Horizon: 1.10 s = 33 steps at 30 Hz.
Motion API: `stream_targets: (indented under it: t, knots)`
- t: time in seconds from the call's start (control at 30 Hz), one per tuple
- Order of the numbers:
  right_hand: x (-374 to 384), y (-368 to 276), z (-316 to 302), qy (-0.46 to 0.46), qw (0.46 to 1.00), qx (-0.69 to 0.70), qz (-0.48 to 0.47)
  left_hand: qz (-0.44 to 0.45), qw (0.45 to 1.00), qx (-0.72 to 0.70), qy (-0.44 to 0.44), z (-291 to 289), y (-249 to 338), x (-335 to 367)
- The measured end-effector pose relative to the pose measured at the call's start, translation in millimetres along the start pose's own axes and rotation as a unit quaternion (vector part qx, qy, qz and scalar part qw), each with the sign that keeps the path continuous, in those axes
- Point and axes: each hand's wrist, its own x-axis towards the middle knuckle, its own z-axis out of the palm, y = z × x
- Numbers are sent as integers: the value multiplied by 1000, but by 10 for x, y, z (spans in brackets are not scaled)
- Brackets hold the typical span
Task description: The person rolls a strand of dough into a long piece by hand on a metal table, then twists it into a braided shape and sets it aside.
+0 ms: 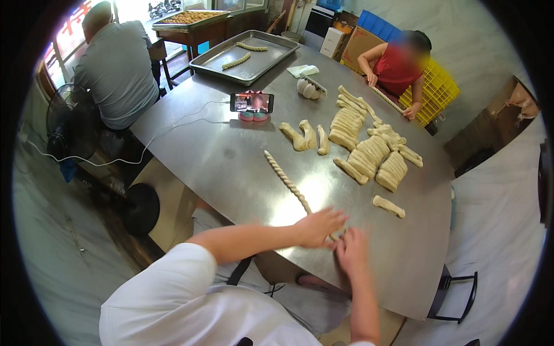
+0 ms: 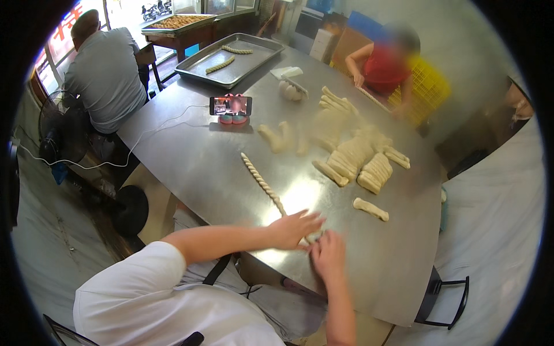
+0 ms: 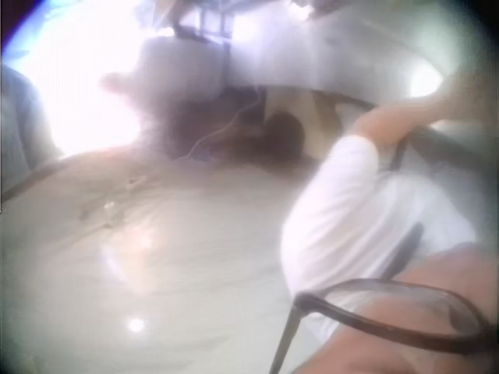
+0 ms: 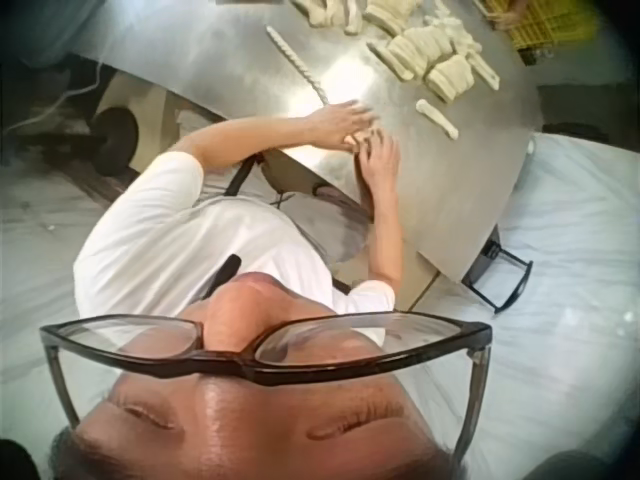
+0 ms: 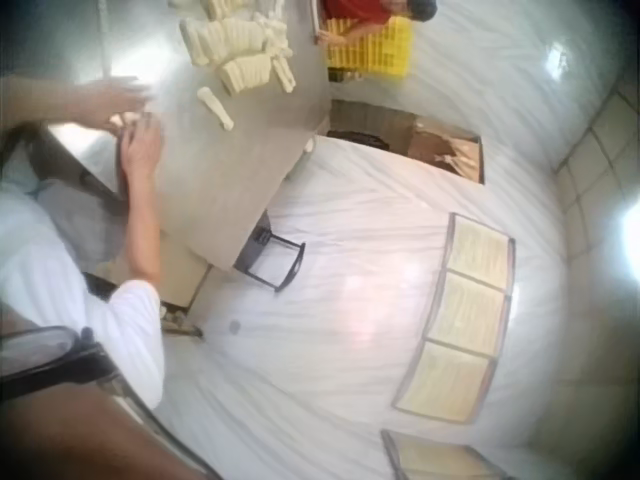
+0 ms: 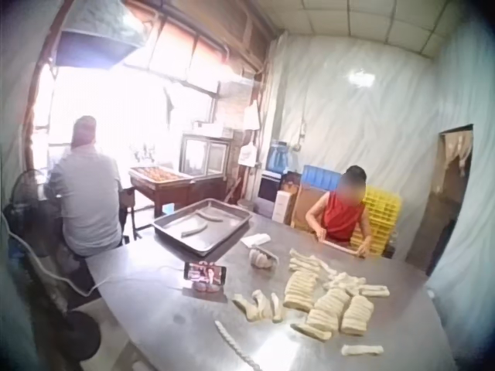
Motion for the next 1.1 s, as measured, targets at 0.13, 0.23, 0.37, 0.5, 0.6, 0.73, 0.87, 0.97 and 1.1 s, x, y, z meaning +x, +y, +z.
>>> stream_targets:
  t: [0.13,0.23,0.37,0.5,0.6,0.73,0.87,0.97,1.1]
  knots:
    - [4,-111,-212,-119,976,-8,180,-53,996,66,-21,-208,536,-254]
    - [324,43,-59,-72,982,-27,174,-130,984,101,73,-207,127,236]
    - [-132,-29,-86,9,999,-26,-28,29,999,-21,4,33,248,-185]
    - [-120,56,-46,-82,988,-20,133,-75,994,75,-22,-208,501,-27]
    - [175,195,119,11,995,14,101,-55,996,71,28,-123,110,264]
    - [-333,25,-86,32,999,-1,-23,45,999,16,-18,-87,477,-214]
    - [123,96,-51,-10,991,-46,128,-99,992,82,2,-138,411,239]
    - [67,219,19,59,998,-30,16,-13,996,79,43,-35,105,286]
    - [-279,-45,-209,-45,992,-103,62,20,994,70,-77,-272,740,-161]
